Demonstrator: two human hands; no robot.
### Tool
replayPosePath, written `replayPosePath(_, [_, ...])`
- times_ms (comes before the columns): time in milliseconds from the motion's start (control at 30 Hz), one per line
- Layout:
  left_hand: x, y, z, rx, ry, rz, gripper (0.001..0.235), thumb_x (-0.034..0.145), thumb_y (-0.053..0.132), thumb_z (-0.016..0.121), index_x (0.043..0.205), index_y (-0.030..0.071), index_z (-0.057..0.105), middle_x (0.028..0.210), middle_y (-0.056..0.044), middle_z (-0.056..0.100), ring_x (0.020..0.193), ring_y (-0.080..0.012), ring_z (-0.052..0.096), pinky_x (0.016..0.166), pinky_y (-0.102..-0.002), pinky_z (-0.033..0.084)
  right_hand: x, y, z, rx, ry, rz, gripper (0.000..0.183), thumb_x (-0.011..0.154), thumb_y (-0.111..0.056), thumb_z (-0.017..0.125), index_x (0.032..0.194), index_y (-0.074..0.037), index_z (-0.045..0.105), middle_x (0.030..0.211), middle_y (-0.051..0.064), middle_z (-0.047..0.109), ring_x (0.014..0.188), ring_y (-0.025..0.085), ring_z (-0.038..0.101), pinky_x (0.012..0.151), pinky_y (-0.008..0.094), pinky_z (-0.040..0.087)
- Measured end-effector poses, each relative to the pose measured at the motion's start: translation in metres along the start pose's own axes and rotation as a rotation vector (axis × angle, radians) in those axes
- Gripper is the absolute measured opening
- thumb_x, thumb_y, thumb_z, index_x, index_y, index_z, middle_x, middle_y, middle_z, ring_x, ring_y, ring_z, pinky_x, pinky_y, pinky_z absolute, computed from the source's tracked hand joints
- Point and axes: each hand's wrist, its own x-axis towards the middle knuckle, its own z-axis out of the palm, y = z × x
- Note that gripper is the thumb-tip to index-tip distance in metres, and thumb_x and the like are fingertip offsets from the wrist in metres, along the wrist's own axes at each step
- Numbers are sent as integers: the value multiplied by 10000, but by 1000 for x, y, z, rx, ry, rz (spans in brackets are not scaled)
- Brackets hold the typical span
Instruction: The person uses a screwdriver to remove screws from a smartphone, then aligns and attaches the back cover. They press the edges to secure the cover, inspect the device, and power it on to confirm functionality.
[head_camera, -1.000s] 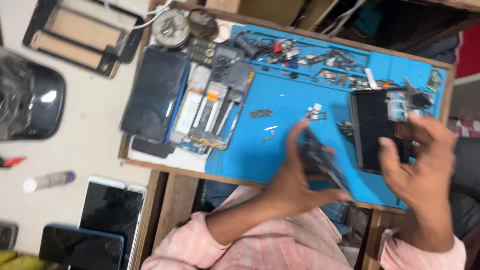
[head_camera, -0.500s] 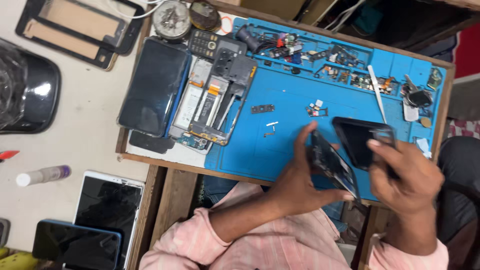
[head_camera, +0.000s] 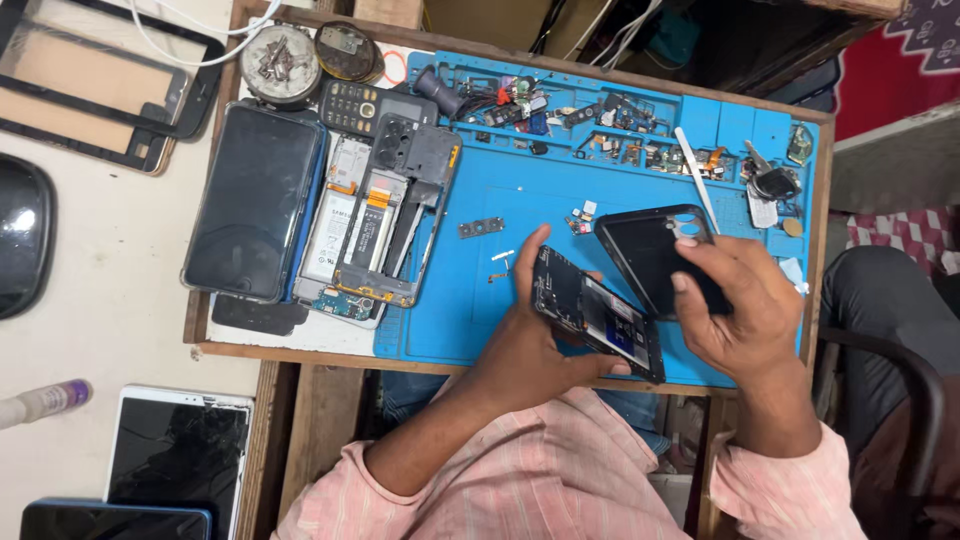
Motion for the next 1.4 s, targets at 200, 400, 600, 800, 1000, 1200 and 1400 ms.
replayPosePath(200, [1, 0, -2, 57, -14, -18, 1487, 705, 190, 963, 1621, 94, -205, 1415, -137, 595, 1239, -229, 680, 1100, -364, 546, 1, 5, 7, 33, 46, -28, 309, 969, 29, 719, 1267, -10, 643, 1087, 186, 698, 927, 275, 711, 757, 303, 553])
replayPosePath(400, [0, -1, -2, -71, -19, -64, 1462, 721, 213, 934, 1637, 96, -199, 1444, -119, 574, 1270, -208, 661, 1091, -348, 554, 4, 2, 7, -32, 83, -39, 233, 963, -5, 736, 1191, -22, 688, 1054, 174, 705, 898, 284, 714, 762, 323, 566])
replayPosePath(600, [0, 7, -1, 23, -21, -87, 1487, 690, 259, 950, 1633, 83, -186, 1420, -106, 611, 1264, -198, 667, 1127, -353, 526, 6, 0, 5, -177, 96, -107, 324, 831, 40, 721, 1141, -53, 733, 1011, 135, 721, 763, 255, 695, 648, 342, 546])
replayPosePath(800, [2, 13, 1, 29, -29, -121, 1430, 680, 265, 934, 1640, 80, -110, 1425, -74, 578, 1194, -171, 684, 1033, -336, 589, 7, 0, 4, -230, 107, -186, 353, 775, 26, 749, 1116, -65, 743, 1015, 116, 723, 710, 231, 681, 609, 336, 523])
replayPosePath(1000, [2, 23, 1, 93, -62, -112, 1368, 705, 71, 907, 1620, 94, -110, 1455, -105, 529, 1198, -181, 670, 991, -337, 594, 8, -6, -4, -148, 59, -157, 292, 763, 1, 781, 1043, -64, 730, 1023, 114, 732, 687, 221, 671, 601, 339, 518])
replayPosePath(1200, [2, 30, 8, -44, -31, -132, 1428, 703, 20, 885, 1594, 132, -226, 1437, -122, 549, 1242, -208, 667, 1046, -362, 594, 11, -19, -10, 4, -28, -21, 240, 803, -53, 786, 1035, -79, 729, 1088, 112, 721, 869, 269, 727, 719, 339, 584])
replayPosePath(1400, [-3, 31, 7, -55, -29, -167, 1465, 703, 59, 893, 1593, 155, -267, 1477, -130, 557, 1278, -197, 656, 1036, -357, 535, 8, -27, -10, 24, -44, 46, 243, 813, -59, 782, 1051, -84, 741, 1079, 97, 709, 882, 260, 733, 729, 334, 594])
